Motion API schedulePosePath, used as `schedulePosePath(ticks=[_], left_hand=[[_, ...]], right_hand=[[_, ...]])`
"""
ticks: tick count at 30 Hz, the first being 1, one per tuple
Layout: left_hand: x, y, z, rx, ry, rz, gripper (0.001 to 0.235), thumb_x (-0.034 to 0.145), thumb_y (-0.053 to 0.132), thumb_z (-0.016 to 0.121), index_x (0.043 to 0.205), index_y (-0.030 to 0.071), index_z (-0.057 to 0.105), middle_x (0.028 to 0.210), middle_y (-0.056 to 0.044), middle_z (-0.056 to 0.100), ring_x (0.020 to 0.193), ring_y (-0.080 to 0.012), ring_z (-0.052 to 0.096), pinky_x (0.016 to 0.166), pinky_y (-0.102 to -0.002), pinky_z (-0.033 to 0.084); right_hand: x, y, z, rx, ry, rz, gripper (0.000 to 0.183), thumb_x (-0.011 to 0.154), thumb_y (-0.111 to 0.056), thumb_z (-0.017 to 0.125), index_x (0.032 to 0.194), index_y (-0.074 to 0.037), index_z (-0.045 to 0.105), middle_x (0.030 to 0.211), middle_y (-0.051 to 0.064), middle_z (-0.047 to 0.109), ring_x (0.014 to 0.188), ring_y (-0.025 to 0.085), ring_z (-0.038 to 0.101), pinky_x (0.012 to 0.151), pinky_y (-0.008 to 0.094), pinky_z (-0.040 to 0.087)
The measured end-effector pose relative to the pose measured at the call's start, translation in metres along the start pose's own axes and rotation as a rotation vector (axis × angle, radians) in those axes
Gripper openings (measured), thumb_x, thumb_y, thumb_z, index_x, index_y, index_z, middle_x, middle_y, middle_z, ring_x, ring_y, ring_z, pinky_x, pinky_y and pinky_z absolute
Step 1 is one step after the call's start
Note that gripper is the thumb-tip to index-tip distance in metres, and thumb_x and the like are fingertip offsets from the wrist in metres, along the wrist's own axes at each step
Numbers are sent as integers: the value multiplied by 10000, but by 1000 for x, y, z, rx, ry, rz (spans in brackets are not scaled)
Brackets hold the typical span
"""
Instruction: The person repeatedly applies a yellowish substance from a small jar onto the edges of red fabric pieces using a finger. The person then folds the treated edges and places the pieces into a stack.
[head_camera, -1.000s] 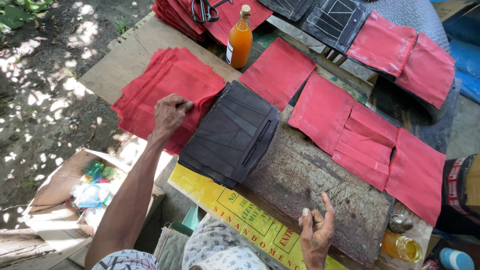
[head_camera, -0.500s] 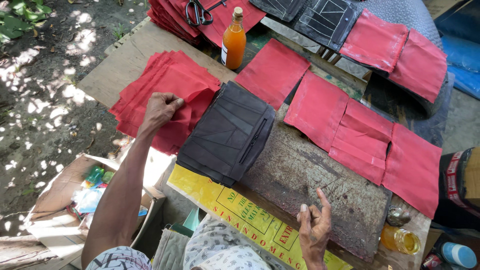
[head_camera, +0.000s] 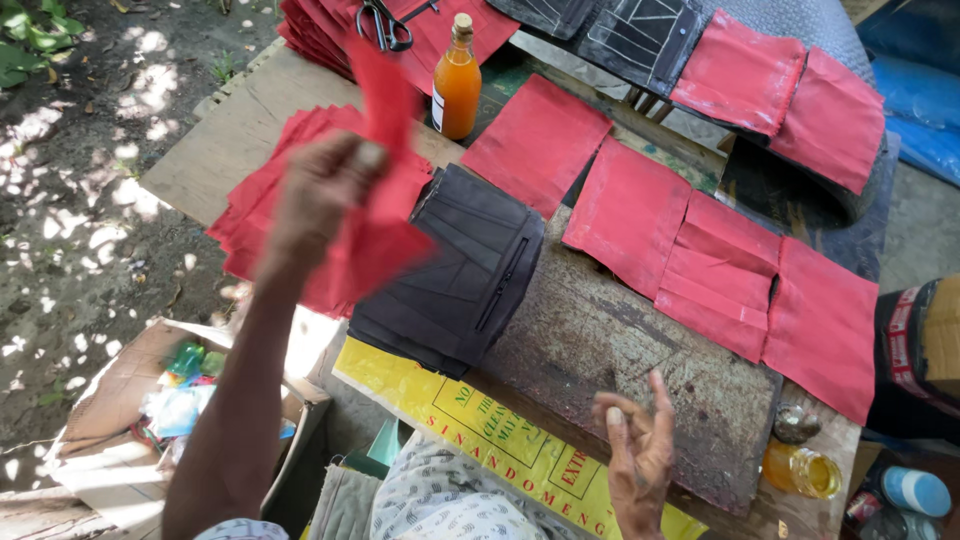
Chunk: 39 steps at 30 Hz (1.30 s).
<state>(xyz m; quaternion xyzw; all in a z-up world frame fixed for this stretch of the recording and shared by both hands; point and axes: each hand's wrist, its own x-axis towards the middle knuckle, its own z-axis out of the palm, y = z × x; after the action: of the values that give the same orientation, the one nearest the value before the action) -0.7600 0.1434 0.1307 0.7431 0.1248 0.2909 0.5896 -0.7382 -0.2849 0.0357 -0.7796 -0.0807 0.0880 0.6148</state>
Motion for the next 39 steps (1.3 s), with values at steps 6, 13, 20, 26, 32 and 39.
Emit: schedulePosePath(ticks=[6, 13, 20, 26, 32, 39], left_hand=[[-77, 7, 191, 255, -177, 95, 184, 958, 205, 685, 929, 24, 688, 846, -145, 669, 710, -286, 659, 643, -414, 528], [-132, -18, 271, 352, -407, 40, 265, 1008, 302, 630, 992, 45, 688, 1058, -152, 680, 814, -405, 665, 664, -520, 521], [-202, 10, 186, -186, -997, -519, 253, 975, 291, 698, 1012, 43, 734, 1040, -206, 686, 826, -312, 659, 714, -457, 517], [-246, -62, 168, -683, -605, -587, 217, 896, 214, 802, 947, 30, 700, 1165, -40, 646, 1029, -212, 643, 845, -426, 583], [-231, -79, 194, -337, -397, -729, 185, 881, 67, 821, 998, -41, 727, 859, -137, 712, 755, -163, 647, 659, -290, 543], [-158, -27, 225, -226, -741, -528, 775, 734, -45, 811, 1443, -11, 498, 1396, -158, 603, 1158, -180, 676, 983, -295, 584]], right_hand=[[8, -5, -5, 809, -170, 165, 747, 997, -336, 491, 1623, -174, 117, 1352, 231, 574, 1162, 335, 627, 937, 582, 547], [-4, 32, -35, 948, -14, 329, 763, 972, -487, 460, 1598, -216, 119, 1324, 193, 599, 1160, 319, 642, 893, 545, 567], [-18, 66, -48, 442, 85, 291, 912, 880, 14, 729, 1665, -108, 281, 1028, 67, 667, 794, 100, 579, 588, 221, 436], [-15, 34, -64, 632, 97, 287, 915, 830, 82, 690, 1610, -73, 237, 993, 84, 672, 937, 141, 699, 863, 291, 611], [-27, 50, -82, 658, 118, 306, 893, 875, 55, 719, 1635, -44, 261, 1014, 94, 671, 917, 147, 686, 775, 281, 570], [-41, 48, -106, 502, 251, 216, 873, 843, 21, 746, 1595, -23, 305, 932, 91, 710, 809, 141, 688, 676, 310, 582]])
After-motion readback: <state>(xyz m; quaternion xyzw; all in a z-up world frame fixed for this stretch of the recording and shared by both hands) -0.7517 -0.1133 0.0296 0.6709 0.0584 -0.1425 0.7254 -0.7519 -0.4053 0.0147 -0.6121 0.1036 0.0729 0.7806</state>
